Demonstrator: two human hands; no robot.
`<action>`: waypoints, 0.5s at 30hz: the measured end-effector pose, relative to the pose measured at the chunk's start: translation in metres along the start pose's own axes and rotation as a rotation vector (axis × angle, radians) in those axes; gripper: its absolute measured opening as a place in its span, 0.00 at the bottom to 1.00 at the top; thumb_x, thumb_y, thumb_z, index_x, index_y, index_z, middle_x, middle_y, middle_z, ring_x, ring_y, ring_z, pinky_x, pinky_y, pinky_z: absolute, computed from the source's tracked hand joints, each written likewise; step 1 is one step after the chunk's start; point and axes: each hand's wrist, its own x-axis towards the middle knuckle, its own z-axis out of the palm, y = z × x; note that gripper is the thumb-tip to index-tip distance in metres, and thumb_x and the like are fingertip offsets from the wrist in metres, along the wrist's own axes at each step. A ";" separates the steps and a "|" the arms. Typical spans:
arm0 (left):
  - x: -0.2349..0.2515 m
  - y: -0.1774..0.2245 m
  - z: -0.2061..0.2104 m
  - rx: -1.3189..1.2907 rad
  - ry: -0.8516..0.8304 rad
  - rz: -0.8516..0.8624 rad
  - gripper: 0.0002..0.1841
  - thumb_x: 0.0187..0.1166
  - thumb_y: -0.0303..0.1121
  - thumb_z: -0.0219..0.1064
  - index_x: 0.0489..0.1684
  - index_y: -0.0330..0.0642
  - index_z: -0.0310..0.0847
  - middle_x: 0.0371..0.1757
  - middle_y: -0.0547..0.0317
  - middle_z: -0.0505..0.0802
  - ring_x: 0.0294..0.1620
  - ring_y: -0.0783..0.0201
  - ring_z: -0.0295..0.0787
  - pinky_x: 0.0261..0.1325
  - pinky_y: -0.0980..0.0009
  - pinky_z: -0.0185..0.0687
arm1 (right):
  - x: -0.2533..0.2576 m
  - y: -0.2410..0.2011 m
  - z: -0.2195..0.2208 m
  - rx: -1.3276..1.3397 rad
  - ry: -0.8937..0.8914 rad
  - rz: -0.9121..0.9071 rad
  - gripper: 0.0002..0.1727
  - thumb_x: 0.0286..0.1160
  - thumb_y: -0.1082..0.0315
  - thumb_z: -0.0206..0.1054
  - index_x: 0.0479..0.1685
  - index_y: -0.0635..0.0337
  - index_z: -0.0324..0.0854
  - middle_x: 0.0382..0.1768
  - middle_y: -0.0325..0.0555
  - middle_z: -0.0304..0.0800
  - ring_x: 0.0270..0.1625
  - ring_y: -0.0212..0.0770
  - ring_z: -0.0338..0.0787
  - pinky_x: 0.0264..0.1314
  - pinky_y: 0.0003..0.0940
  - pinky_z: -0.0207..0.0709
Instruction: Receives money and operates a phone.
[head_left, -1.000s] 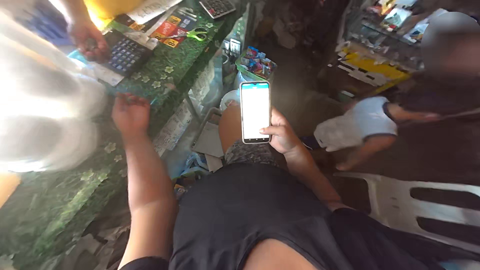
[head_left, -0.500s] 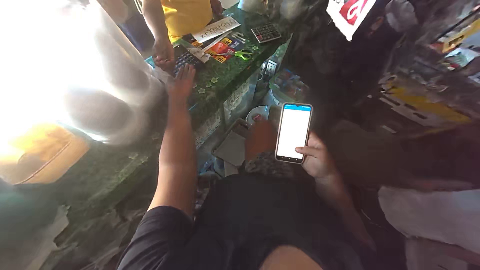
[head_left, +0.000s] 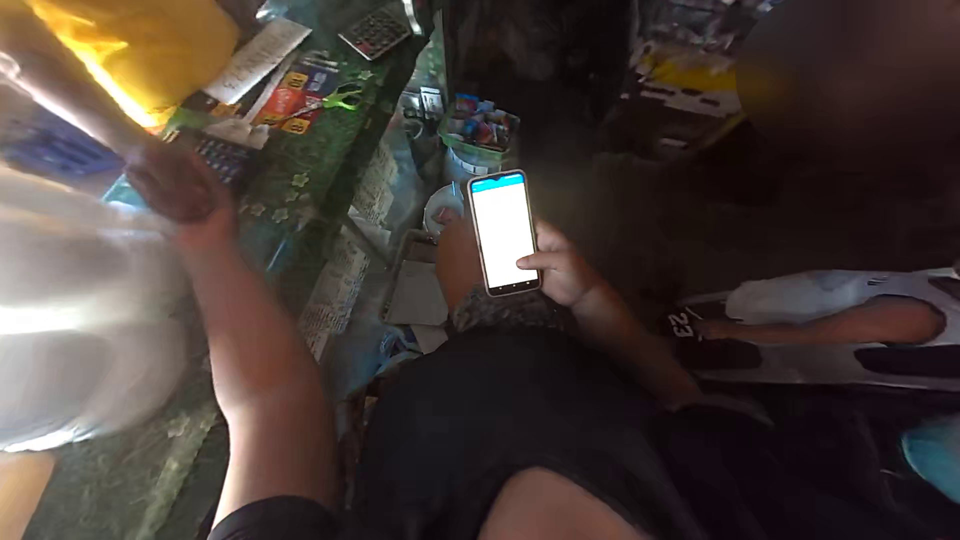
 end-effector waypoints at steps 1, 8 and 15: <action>-0.006 -0.004 -0.001 0.042 0.097 -0.002 0.16 0.96 0.45 0.36 0.60 0.50 0.67 0.50 0.60 0.88 0.53 0.70 0.87 0.62 0.74 0.85 | 0.002 0.000 -0.001 0.021 -0.012 -0.004 0.37 0.68 0.83 0.56 0.84 0.56 0.60 0.65 0.56 0.86 0.60 0.49 0.91 0.62 0.49 0.88; -0.043 -0.022 -0.025 -0.048 0.398 0.047 0.20 0.94 0.42 0.31 0.69 0.40 0.61 0.64 0.43 0.84 0.70 0.49 0.83 0.72 0.56 0.83 | 0.008 -0.004 0.002 0.003 -0.010 0.010 0.36 0.67 0.84 0.57 0.82 0.60 0.62 0.64 0.57 0.86 0.60 0.47 0.91 0.63 0.47 0.88; -0.051 -0.021 -0.034 -0.033 0.405 -0.005 0.22 0.95 0.44 0.30 0.68 0.39 0.62 0.61 0.39 0.84 0.69 0.45 0.83 0.75 0.50 0.80 | 0.013 -0.009 0.005 0.027 -0.043 0.029 0.35 0.69 0.83 0.56 0.82 0.59 0.61 0.62 0.56 0.87 0.59 0.47 0.92 0.62 0.47 0.88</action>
